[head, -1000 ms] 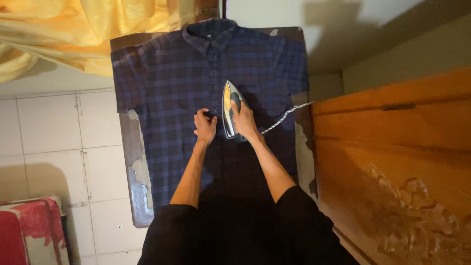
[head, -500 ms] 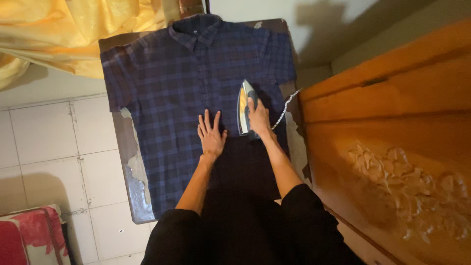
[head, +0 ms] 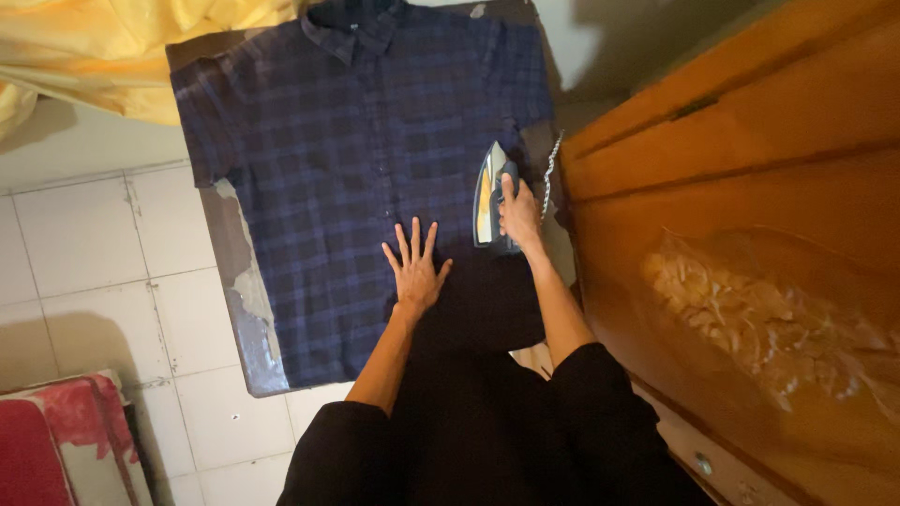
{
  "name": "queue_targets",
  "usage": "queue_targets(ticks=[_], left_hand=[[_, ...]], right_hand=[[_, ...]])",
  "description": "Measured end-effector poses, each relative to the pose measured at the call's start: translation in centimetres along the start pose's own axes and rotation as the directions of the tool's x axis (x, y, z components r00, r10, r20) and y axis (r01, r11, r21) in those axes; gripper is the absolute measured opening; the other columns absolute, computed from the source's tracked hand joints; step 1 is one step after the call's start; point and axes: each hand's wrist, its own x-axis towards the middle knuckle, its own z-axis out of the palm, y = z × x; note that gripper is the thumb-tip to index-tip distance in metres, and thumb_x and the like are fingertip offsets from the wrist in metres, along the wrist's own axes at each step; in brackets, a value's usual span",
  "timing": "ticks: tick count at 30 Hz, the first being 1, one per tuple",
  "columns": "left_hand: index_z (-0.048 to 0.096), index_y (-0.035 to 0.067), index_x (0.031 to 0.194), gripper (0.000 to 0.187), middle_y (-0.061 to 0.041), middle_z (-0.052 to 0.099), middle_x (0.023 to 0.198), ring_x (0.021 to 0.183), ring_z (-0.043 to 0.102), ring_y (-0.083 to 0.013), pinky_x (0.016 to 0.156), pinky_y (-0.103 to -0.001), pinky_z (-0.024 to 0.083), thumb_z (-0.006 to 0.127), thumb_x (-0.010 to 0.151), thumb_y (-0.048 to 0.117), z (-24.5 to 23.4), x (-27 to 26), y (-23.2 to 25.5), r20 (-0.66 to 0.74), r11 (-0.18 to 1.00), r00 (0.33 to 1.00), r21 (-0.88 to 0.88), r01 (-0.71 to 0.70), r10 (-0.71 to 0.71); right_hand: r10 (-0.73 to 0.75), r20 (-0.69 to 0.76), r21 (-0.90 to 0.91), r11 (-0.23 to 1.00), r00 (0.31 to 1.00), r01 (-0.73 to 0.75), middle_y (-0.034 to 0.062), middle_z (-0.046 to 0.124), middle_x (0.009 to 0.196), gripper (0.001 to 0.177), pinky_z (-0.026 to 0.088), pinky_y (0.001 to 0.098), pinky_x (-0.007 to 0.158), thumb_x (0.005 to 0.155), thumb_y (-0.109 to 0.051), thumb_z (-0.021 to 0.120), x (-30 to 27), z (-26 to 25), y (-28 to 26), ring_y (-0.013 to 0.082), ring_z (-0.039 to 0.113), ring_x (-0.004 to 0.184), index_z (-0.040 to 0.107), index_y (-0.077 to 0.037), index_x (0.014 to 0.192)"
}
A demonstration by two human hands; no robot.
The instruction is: The person picks up a blue plaid shirt from a bed, spreads it on a flat surface, and uses an iron to smooth the fabric by moving it over various parts of the garment while holding the shirt with the other hand.
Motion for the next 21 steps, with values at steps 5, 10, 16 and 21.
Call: queue_targets(ticks=[5, 10, 16, 21], left_hand=[[0.022, 0.022, 0.163, 0.092, -0.014, 0.009, 0.172, 0.156, -0.001, -0.0457, 0.117, -0.076, -0.001, 0.069, 0.090, 0.053, 0.5, -2.6, 1.4, 0.052, 0.999, 0.998, 0.017, 0.036, -0.037], [0.021, 0.022, 0.164, 0.095, -0.013, 0.008, 0.171, 0.156, -0.001, -0.0467, 0.117, -0.076, -0.001, 0.069, 0.089, 0.055, 0.8, -4.8, 2.2, 0.054, 0.999, 0.997, 0.016, 0.046, -0.047], [0.019, 0.021, 0.164, 0.094, -0.015, 0.004, 0.172, 0.155, -0.004, -0.0491, 0.116, -0.077, -0.003, 0.067, 0.091, 0.056, 1.7, -7.1, 2.7, 0.060, 0.997, 0.996, -0.021, 0.069, -0.067], [0.017, 0.021, 0.165, 0.097, -0.014, 0.002, 0.172, 0.155, -0.006, -0.0501, 0.116, -0.077, -0.005, 0.066, 0.091, 0.060, 2.6, -8.4, 2.9, 0.043, 0.997, 0.997, -0.023, 0.070, -0.069]], right_hand=[[0.036, 0.041, 0.002, 0.999, 0.999, -0.036, -0.0003, 0.049, 0.060, 0.042, 0.043, 0.0319, 0.036, 0.103, -0.053, 0.050, -2.4, -1.2, 1.4, 0.0117, 0.046, 0.040, 0.059, -0.011, 0.110], [0.055, 0.076, -0.009, 0.999, 0.996, -0.054, -0.0007, 0.045, 0.059, 0.042, 0.041, 0.0320, 0.035, 0.103, -0.052, 0.050, -4.6, -2.7, 3.4, 0.0122, 0.043, 0.038, 0.057, -0.012, 0.114], [0.044, 0.066, -0.036, 0.998, 0.997, -0.042, -0.0011, 0.045, 0.059, 0.044, 0.041, 0.0317, 0.035, 0.104, -0.053, 0.050, -7.2, -4.6, 5.7, 0.0120, 0.044, 0.039, 0.058, -0.011, 0.115], [0.042, 0.078, -0.054, 0.998, 0.996, -0.038, -0.0014, 0.047, 0.059, 0.044, 0.042, 0.0314, 0.036, 0.102, -0.054, 0.050, -9.9, -5.1, 6.9, 0.0119, 0.045, 0.038, 0.058, -0.012, 0.111]])
